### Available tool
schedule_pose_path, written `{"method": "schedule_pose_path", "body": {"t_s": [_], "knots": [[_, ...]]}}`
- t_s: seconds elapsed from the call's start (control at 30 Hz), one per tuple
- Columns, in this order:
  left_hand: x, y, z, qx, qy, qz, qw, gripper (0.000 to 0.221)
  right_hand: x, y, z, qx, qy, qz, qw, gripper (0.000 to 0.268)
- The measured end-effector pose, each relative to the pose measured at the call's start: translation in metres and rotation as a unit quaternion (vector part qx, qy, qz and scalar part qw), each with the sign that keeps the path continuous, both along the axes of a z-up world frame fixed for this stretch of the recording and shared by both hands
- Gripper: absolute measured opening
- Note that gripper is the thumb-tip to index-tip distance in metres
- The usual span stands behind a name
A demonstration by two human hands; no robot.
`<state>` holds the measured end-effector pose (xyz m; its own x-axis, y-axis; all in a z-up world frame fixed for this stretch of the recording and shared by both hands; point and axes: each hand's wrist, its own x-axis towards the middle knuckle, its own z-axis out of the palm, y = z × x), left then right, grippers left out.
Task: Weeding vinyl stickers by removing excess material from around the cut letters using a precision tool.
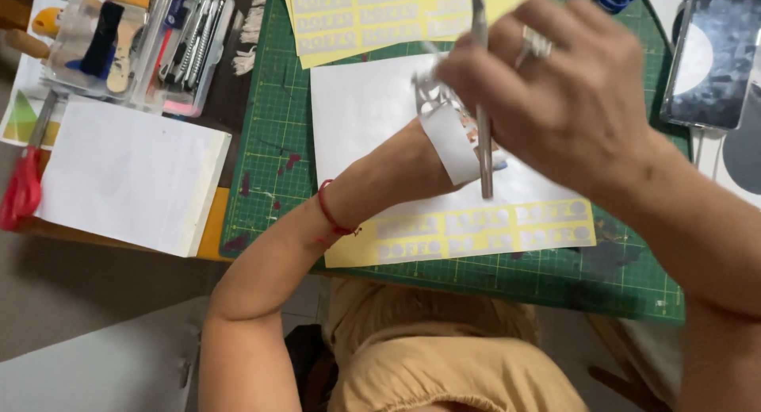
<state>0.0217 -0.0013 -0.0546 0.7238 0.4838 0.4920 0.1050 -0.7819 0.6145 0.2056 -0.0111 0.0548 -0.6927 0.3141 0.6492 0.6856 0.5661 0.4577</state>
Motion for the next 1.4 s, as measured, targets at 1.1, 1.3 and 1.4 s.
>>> {"method": "schedule_pose_path", "body": {"t_s": [1.1,1.3,1.4], "knots": [[-0.008,0.008,0.006,-0.394,-0.108,-0.048,0.912,0.042,-0.012,-0.062,-0.036,-0.105,-0.024,0.071,0.992,0.025],[-0.008,-0.006,0.0,-0.174,-0.191,0.022,0.966,0.021,0.003,-0.057,-0.038,-0.326,0.173,0.174,0.913,0.025],[0.0,0.001,0.004,-0.06,-0.035,0.158,0.985,0.019,0.006,-0.058,-0.023,-0.395,0.243,0.098,0.88,0.02]]}}
